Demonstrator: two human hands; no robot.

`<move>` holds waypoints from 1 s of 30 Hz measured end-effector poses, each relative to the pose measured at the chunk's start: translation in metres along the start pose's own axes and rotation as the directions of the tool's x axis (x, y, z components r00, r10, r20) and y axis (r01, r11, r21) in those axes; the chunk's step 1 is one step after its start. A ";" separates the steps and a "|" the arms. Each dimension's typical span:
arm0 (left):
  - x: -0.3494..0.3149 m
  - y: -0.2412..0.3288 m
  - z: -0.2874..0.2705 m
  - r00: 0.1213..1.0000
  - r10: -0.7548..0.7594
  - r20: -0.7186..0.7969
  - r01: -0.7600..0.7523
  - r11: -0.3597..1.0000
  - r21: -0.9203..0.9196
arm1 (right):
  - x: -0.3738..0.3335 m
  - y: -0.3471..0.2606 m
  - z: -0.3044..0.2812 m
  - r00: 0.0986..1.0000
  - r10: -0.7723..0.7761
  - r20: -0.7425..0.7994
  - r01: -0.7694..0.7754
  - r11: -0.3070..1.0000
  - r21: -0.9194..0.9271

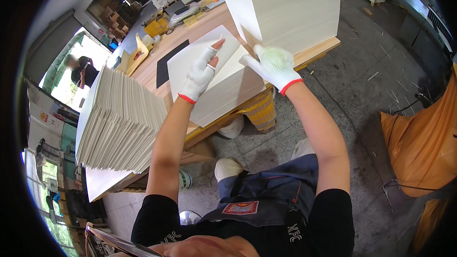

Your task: The person counts paper sheets from a large stack and places them onto a smaller pile on a table.

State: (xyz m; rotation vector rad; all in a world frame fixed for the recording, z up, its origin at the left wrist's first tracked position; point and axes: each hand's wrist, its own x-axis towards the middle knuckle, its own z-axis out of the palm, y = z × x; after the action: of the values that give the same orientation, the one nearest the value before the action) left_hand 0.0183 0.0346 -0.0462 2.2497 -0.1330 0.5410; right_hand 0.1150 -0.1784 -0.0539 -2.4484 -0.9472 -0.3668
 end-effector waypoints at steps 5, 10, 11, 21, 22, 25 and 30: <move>0.003 0.018 0.001 0.980 -0.139 0.139 0.119 0.983 0.142 | 0.017 0.023 0.014 0.923 -0.342 -0.179 0.330 0.939 -0.094; 0.003 0.011 0.001 0.993 -0.056 0.106 0.040 0.987 0.154 | 0.021 -0.005 0.013 0.999 0.047 -0.013 -0.036 0.894 0.446; 0.003 0.007 0.002 0.996 -0.004 0.086 -0.011 0.986 0.169 | 0.020 -0.007 0.018 0.993 0.121 0.017 -0.112 0.841 0.529; 0.000 0.018 0.002 0.961 -0.210 0.177 0.215 0.977 -0.005 | 0.010 -0.009 0.034 0.968 0.251 -0.011 -0.177 0.715 0.676; 0.000 0.020 0.002 0.955 -0.234 0.180 0.238 0.971 -0.001 | 0.010 -0.009 0.034 0.968 0.252 -0.011 -0.179 0.716 0.674; -0.001 0.032 -0.001 0.955 -0.234 0.180 0.219 0.971 0.098 | 0.007 -0.010 0.029 0.968 0.243 -0.063 -0.157 0.781 0.605; -0.006 0.013 0.002 0.994 0.109 0.005 -0.105 0.944 0.311 | 0.001 -0.010 0.010 0.773 -0.233 -0.590 0.302 0.953 0.020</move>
State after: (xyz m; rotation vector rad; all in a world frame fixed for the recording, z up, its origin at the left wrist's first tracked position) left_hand 0.0101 0.0241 -0.0410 2.5570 -0.1750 0.6730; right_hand 0.1093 -0.1661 -0.0582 -1.8974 -0.9941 -1.0650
